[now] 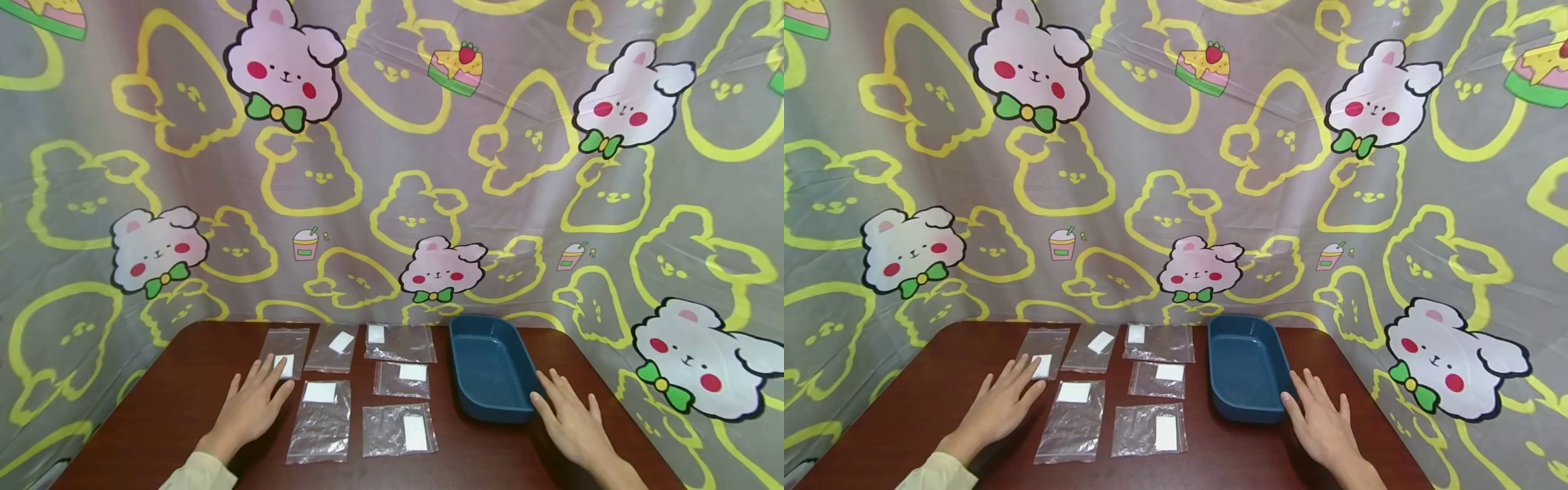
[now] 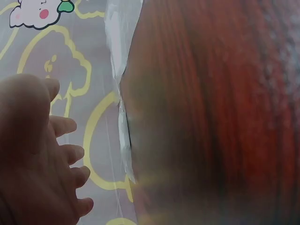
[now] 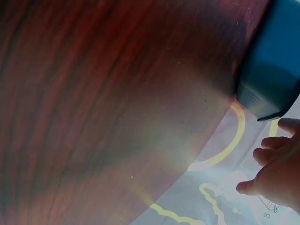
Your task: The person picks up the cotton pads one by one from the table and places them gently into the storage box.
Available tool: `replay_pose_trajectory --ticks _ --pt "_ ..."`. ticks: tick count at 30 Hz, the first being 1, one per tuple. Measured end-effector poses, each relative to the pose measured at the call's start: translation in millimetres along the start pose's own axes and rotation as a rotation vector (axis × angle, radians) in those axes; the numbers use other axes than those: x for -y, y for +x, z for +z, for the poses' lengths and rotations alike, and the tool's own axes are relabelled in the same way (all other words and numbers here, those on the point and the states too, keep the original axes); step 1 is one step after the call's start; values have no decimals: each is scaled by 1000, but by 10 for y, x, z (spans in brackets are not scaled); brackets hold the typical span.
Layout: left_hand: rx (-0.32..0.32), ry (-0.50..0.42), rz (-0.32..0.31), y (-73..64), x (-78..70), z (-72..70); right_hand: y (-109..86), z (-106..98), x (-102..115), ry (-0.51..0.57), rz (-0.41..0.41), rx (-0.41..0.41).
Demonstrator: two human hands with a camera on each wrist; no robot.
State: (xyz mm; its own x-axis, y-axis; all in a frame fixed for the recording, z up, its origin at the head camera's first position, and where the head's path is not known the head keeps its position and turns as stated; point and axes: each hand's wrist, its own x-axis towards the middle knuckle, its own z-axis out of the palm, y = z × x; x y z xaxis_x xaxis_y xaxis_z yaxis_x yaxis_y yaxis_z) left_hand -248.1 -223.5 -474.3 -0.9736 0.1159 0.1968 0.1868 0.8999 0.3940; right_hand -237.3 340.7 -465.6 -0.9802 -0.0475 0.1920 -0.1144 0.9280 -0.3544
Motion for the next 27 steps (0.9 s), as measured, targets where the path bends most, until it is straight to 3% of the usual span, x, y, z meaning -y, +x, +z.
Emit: replay_pose_trajectory --ticks 9,16,21,27 --pt "-10 -30 17 -7 -104 33 88 1 62 196 31 -25" --pt "61 -165 24 -24 -307 86 218 51 199 339 102 -67" --pt "93 -268 85 -81 -429 182 308 102 235 436 175 -101" --pt "138 -321 149 -171 -462 289 362 177 218 496 192 -110"
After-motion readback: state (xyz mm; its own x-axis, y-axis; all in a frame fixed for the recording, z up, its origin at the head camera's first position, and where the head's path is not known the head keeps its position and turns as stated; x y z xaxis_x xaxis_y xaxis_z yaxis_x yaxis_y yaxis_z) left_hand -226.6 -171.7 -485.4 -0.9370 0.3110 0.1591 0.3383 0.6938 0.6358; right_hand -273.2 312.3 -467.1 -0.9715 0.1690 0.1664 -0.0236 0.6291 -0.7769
